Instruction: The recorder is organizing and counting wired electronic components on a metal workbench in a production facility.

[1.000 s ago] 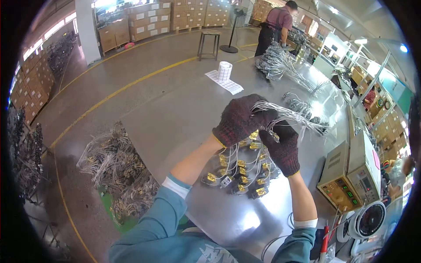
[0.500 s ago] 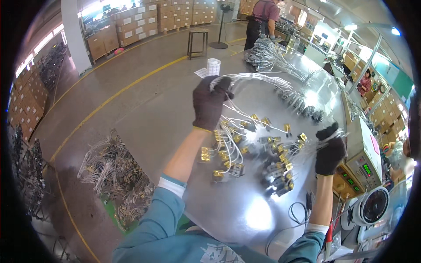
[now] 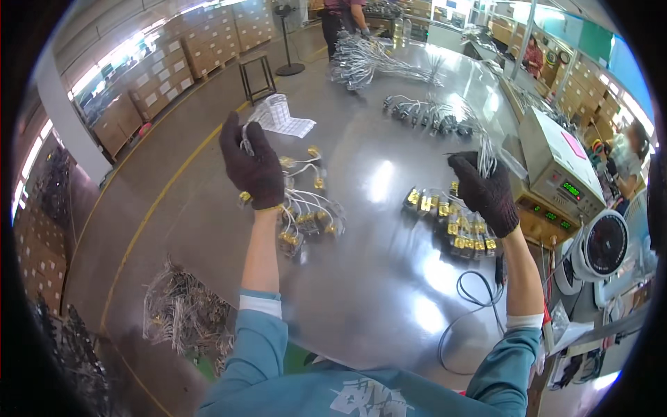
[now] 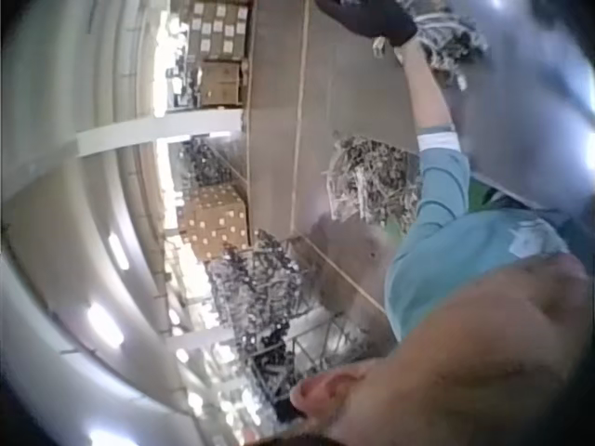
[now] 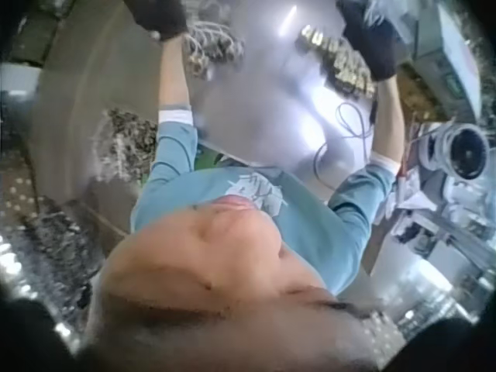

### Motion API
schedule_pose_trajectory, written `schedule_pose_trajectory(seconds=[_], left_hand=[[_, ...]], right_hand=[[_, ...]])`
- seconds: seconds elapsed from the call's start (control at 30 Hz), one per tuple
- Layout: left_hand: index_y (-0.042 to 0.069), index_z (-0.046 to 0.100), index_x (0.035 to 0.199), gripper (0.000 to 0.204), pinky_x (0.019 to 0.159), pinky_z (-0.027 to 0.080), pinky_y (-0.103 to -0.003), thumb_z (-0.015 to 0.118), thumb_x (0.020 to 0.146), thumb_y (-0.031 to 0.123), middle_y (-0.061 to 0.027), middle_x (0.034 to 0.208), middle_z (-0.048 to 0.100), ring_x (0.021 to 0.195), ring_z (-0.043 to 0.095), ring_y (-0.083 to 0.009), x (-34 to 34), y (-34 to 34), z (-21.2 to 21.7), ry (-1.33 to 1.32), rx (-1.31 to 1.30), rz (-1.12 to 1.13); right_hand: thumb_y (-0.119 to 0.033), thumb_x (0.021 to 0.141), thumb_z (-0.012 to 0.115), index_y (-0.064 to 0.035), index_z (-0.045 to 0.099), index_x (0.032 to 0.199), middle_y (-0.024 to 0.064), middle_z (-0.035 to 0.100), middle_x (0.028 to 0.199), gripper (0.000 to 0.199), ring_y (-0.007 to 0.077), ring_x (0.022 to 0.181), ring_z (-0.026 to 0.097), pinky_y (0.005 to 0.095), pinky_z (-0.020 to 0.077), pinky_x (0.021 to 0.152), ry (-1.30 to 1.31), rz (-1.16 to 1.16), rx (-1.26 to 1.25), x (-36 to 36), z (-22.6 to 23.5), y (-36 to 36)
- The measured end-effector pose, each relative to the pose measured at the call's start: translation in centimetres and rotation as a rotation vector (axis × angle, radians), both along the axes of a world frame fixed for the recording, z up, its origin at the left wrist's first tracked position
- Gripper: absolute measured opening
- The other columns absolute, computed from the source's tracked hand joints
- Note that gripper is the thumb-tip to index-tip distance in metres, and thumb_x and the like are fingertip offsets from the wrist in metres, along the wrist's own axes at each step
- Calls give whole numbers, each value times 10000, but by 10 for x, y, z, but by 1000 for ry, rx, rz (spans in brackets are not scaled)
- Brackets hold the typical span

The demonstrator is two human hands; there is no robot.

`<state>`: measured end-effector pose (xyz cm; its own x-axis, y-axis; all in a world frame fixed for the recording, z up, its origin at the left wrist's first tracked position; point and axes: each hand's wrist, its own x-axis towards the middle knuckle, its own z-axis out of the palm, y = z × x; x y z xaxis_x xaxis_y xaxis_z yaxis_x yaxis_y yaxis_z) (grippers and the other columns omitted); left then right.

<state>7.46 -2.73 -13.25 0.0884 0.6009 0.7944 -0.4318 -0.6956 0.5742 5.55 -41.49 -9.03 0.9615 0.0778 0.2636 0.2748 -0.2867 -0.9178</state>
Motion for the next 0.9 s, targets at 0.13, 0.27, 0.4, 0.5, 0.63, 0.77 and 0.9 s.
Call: schedule_pose_trajectory(seconds=[0.13, 0.27, 0.4, 0.5, 0.63, 0.77, 0.9], left_hand=[[65, 612, 1421, 521, 1111, 476, -503, 744, 945, 231, -162, 1318, 680, 1276, 622, -401, -9, 2, 9, 295, 238, 369], [87, 625, 1401, 523, 1230, 335, -548, 766, 915, 222, -147, 1383, 651, 1465, 461, -427, -37, -39, 37, 339, 603, 490], [69, 665, 1364, 490, 1219, 372, -521, 805, 919, 220, -146, 1382, 671, 1454, 502, -418, -71, -79, 30, 281, 636, -219], [40, 675, 1355, 476, 1166, 456, -517, 808, 956, 262, -180, 1344, 702, 1388, 584, -425, -81, -120, 21, 374, 562, -716], [-4, 650, 1371, 477, 1125, 497, -483, 766, 1002, 275, -234, 1340, 697, 1324, 640, -398, -67, -127, -9, 488, 352, -1100], [1, 621, 1416, 457, 1101, 518, -425, 720, 988, 127, -188, 1320, 725, 1263, 690, -334, -64, -116, -31, 514, 452, -787], [61, 638, 1425, 489, 1157, 480, -523, 727, 950, 136, -174, 1442, 662, 1372, 612, -390, -99, -92, -56, 734, 763, -778]], right_hand=[[-240, 1017, 735, 4, 762, 1122, 14, 627, 672, 267, 82, 506, 551, 269, 375, 456, 61, 42, 79, -12, 21, 10], [-252, 1029, 696, 8, 756, 1153, 47, 635, 666, 294, 90, 504, 559, 263, 375, 463, 77, 130, 206, -17, 20, 8], [-191, 1005, 755, 13, 718, 1245, 86, 719, 834, 318, 133, 645, 658, 292, 545, 600, 35, 254, 210, -21, 1, 40], [-230, 887, 891, -33, 730, 1236, 87, 769, 971, 432, 178, 864, 741, 368, 608, 829, -271, 327, -182, -34, -17, 38], [-265, 855, 898, -65, 737, 1246, 165, 777, 1107, 467, 342, 977, 754, 422, 604, 905, -348, 402, -327, -22, -52, 36], [-208, 966, 791, -98, 763, 1135, 126, 781, 1019, 204, 275, 909, 761, 402, 612, 866, -462, 401, -329, -22, -53, 36], [-198, 955, 816, -73, 760, 1090, 114, 786, 1026, 193, 244, 918, 761, 388, 610, 866, -386, 382, -307, -16, -52, 24]])
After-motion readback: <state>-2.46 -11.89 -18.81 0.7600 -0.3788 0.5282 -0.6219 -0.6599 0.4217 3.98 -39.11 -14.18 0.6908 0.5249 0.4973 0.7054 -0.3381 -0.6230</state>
